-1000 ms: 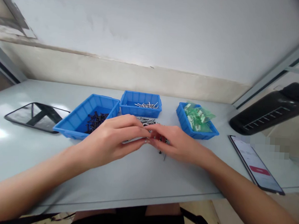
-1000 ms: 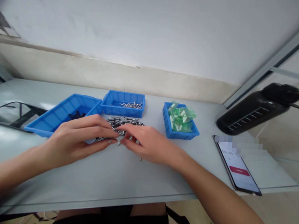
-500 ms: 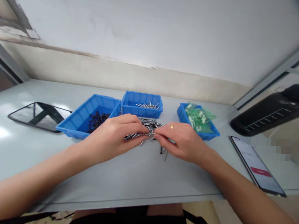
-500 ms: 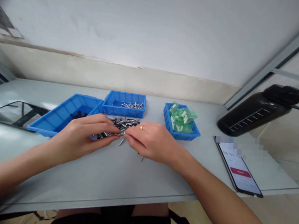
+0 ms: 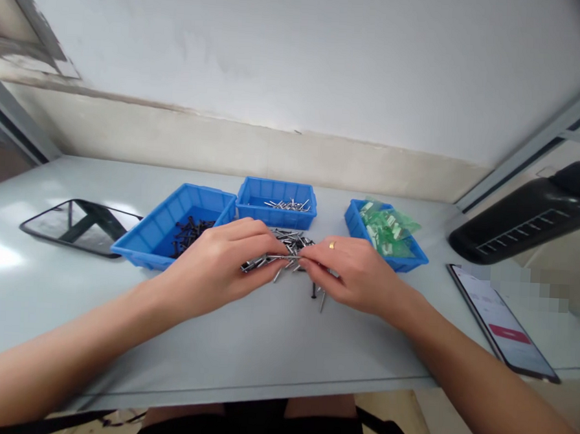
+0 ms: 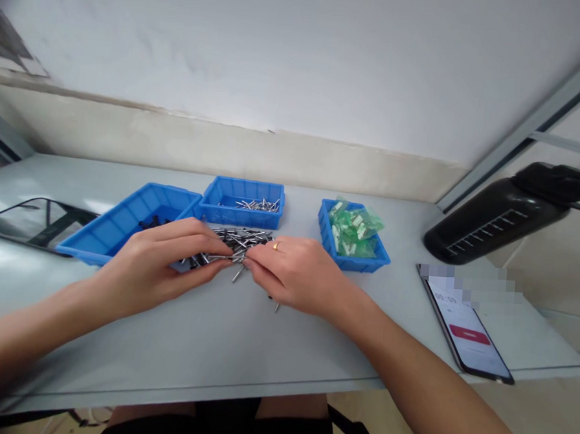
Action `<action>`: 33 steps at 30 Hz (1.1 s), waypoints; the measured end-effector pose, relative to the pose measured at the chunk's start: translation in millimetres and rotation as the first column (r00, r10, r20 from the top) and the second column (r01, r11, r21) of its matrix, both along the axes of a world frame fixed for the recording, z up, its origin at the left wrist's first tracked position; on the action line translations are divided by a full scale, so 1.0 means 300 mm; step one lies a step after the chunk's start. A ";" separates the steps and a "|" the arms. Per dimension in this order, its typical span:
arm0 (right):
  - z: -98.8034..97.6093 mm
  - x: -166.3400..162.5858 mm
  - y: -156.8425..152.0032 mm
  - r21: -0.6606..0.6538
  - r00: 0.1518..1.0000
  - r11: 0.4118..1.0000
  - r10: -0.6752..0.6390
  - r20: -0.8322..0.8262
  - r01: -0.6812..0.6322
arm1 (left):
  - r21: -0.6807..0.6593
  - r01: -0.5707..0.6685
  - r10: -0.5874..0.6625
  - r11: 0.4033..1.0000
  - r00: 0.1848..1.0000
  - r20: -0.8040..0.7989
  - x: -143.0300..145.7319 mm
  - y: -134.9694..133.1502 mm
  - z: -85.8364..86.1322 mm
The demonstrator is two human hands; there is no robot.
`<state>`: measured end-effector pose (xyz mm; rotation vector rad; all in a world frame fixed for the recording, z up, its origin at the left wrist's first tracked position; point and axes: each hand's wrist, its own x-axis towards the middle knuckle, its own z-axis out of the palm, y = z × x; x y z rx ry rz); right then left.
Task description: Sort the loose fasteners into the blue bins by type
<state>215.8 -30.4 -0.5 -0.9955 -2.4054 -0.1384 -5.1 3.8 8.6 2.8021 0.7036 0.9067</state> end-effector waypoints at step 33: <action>0.013 0.000 -0.020 0.219 0.998 0.975 0.044 -0.047 -0.033 | 0.048 0.041 -0.041 0.998 0.999 -0.017 0.000 0.003 -0.009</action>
